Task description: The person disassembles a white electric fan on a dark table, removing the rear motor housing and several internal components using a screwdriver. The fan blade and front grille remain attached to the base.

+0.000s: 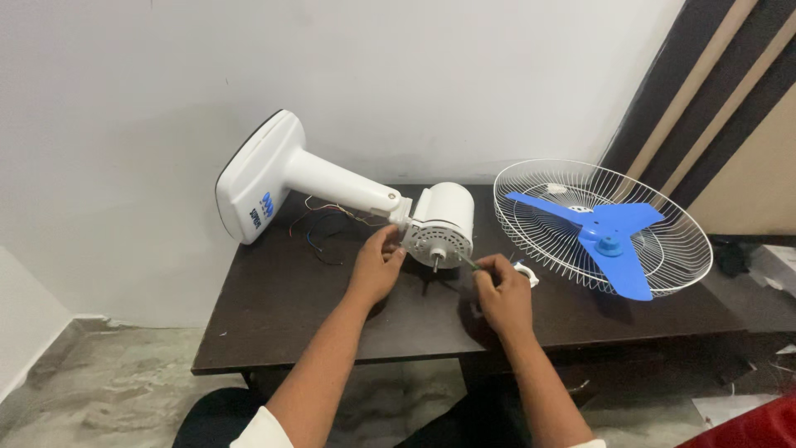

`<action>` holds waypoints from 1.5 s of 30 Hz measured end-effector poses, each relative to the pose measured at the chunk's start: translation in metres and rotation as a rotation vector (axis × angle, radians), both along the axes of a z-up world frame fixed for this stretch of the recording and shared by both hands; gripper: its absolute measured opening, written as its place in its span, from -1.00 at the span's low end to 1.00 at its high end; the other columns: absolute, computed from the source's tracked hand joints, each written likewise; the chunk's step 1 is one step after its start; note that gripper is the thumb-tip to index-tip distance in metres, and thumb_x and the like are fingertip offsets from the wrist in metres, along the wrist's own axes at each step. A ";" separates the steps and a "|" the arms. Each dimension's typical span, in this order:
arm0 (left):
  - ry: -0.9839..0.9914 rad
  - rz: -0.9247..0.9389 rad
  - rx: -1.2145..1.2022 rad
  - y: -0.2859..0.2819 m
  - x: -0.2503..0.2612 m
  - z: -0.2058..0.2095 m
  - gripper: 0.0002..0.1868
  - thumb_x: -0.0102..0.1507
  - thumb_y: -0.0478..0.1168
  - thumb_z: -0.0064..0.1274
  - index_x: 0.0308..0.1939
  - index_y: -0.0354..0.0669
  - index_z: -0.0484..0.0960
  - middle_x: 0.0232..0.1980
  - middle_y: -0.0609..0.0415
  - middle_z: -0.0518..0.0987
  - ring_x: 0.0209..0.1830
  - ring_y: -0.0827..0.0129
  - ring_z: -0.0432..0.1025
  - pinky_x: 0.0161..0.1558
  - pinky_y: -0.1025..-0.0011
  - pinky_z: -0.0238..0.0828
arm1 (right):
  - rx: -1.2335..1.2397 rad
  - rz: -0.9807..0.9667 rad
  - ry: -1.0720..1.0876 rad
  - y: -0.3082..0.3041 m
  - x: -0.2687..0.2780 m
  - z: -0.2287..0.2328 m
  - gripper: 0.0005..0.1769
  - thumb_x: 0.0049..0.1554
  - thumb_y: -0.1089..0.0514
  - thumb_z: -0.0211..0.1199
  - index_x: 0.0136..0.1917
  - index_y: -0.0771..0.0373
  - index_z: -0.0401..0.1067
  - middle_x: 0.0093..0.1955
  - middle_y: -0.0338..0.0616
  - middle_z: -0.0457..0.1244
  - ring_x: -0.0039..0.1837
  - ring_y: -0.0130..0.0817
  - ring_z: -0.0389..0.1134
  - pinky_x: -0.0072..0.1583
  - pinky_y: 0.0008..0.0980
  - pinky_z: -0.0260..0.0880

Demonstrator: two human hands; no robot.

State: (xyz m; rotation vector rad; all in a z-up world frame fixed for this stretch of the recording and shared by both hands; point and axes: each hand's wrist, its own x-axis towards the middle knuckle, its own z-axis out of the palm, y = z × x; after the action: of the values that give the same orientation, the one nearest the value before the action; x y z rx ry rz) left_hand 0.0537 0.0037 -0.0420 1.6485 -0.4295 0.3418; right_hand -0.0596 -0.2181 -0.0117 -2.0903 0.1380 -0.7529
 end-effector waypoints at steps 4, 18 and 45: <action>0.021 0.007 0.115 0.005 -0.009 0.003 -0.63 0.23 -0.37 0.09 0.14 -0.22 0.60 0.06 -0.04 0.68 0.01 0.27 0.60 0.03 0.36 0.52 | 0.017 0.150 -0.030 0.002 -0.009 0.001 -0.83 0.01 0.20 0.33 -0.11 0.31 0.57 -0.38 -0.22 0.37 -0.32 -0.56 0.31 -0.21 -0.47 0.29; -0.062 0.009 0.238 0.001 -0.022 0.018 -0.67 0.10 -0.43 0.15 -0.03 -0.26 0.62 -0.03 -0.02 0.57 -0.08 0.21 0.59 0.01 0.32 0.52 | 0.014 0.148 -0.079 -0.002 -0.007 0.005 -0.81 0.00 0.19 0.30 -0.12 0.28 0.62 -0.35 -0.19 0.40 -0.28 -0.51 0.37 -0.16 -0.45 0.32; -0.109 0.041 0.408 0.001 -0.023 0.021 -0.72 0.32 -0.13 0.04 -0.01 -0.22 0.63 -0.05 -0.07 0.56 -0.04 0.06 0.48 0.00 0.19 0.40 | -0.434 -0.185 -0.027 0.023 -0.025 0.015 -0.72 0.00 0.05 0.36 -0.18 0.31 0.47 -0.36 0.08 0.36 -0.25 0.04 0.43 -0.09 -0.07 0.43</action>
State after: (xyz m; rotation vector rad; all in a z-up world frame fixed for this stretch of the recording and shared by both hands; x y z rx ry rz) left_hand 0.0302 0.0045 -0.0212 2.0445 -0.5758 0.3939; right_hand -0.0849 -0.1948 0.0029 -2.5004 0.1664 -0.9919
